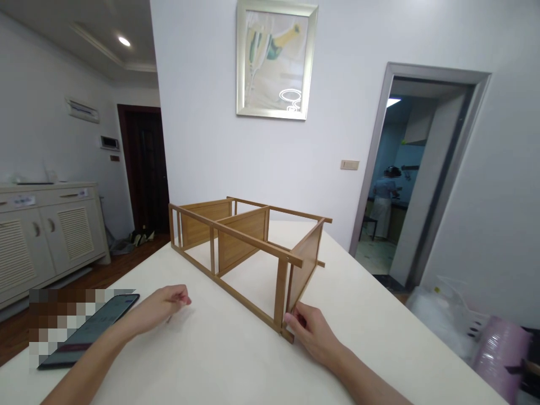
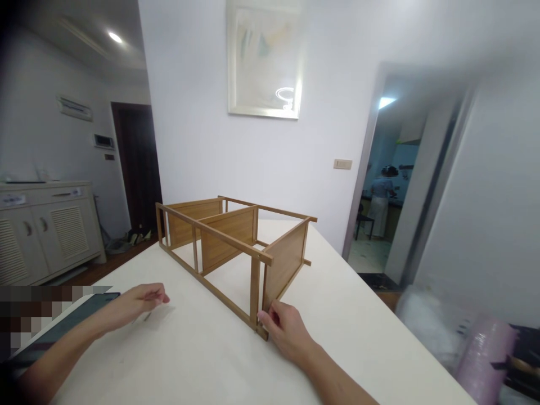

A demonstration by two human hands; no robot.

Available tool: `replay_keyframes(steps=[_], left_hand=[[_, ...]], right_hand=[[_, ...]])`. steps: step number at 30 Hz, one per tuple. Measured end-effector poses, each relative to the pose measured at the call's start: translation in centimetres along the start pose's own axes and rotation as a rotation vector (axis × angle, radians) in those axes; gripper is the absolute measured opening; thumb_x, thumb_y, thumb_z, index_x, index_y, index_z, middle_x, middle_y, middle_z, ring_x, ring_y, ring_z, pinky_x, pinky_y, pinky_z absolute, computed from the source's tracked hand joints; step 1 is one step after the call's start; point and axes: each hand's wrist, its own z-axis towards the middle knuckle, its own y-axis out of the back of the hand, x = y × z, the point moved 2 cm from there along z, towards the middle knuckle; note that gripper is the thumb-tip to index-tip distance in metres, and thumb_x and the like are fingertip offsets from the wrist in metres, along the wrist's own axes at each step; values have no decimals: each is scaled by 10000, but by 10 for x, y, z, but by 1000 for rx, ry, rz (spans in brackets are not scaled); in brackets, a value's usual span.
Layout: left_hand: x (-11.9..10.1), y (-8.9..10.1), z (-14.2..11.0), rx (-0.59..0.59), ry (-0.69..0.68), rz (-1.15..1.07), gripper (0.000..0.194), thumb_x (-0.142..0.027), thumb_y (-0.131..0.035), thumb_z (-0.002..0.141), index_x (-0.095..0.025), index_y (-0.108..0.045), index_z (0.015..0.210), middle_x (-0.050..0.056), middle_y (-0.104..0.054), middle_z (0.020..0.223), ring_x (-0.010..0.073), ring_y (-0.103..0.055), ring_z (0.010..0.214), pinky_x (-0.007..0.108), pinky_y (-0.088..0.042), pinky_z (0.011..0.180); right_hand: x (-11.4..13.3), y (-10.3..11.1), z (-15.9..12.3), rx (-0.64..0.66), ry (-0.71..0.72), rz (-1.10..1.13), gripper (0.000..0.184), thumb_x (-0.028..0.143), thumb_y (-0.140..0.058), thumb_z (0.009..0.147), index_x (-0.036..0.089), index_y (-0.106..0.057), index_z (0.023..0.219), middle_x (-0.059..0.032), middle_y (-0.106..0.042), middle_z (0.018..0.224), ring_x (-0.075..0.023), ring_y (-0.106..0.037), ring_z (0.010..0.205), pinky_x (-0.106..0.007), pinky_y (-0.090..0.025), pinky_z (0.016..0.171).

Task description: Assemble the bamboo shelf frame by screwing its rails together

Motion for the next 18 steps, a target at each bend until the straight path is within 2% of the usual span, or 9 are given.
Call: replay_keyframes(steps=[3, 6, 9, 11, 14, 18], left_hand=[[-51, -16, 0, 4, -175, -86, 142, -318, -527, 767, -210, -618, 760, 8, -657, 798, 196, -577, 739, 288, -429, 670], [-115, -31, -4, -49, -338, -185, 122, -296, -572, 796, -209, -647, 756, 15, -652, 832, 188, -592, 804, 287, -453, 726], [-174, -44, -9, -112, -426, -406, 125, -302, -603, 820, -200, -659, 776, 17, -654, 836, 157, -599, 731, 271, -483, 669], [-204, -50, -9, -173, -465, -572, 127, -310, -634, 818, -191, -675, 798, 9, -657, 777, 141, -609, 657, 269, -516, 642], [-230, -55, -4, -364, -517, -737, 137, -315, -675, 815, -183, -696, 843, 11, -686, 750, 150, -654, 672, 275, -560, 667], [-231, -66, 5, -652, -646, -670, 105, -277, -688, 832, -193, -706, 892, 22, -718, 842, 161, -687, 773, 274, -579, 730]], right_hand=[[-2, -1, 1, -17, 2, 15, 423, 523, -462, 932, 206, -442, 653, 27, -467, 618, -118, -398, 596, -233, -317, 557], [-5, -1, 2, -38, 2, 41, 422, 521, -445, 936, 208, -431, 652, 28, -460, 622, -119, -397, 598, -234, -319, 559], [-7, -1, 4, -68, -11, 58, 432, 530, -434, 936, 210, -418, 647, 26, -458, 625, -122, -401, 606, -238, -327, 567], [-9, -1, 4, -83, -17, 63, 436, 536, -433, 936, 209, -421, 648, 25, -463, 627, -124, -408, 609, -240, -331, 572], [-12, -2, 5, -95, -21, 59, 439, 539, -432, 937, 207, -427, 649, 23, -465, 630, -126, -414, 611, -242, -329, 573], [-15, 0, 7, -136, -11, 47, 445, 544, -415, 950, 206, -430, 660, 19, -483, 638, -127, -424, 615, -244, -324, 581]])
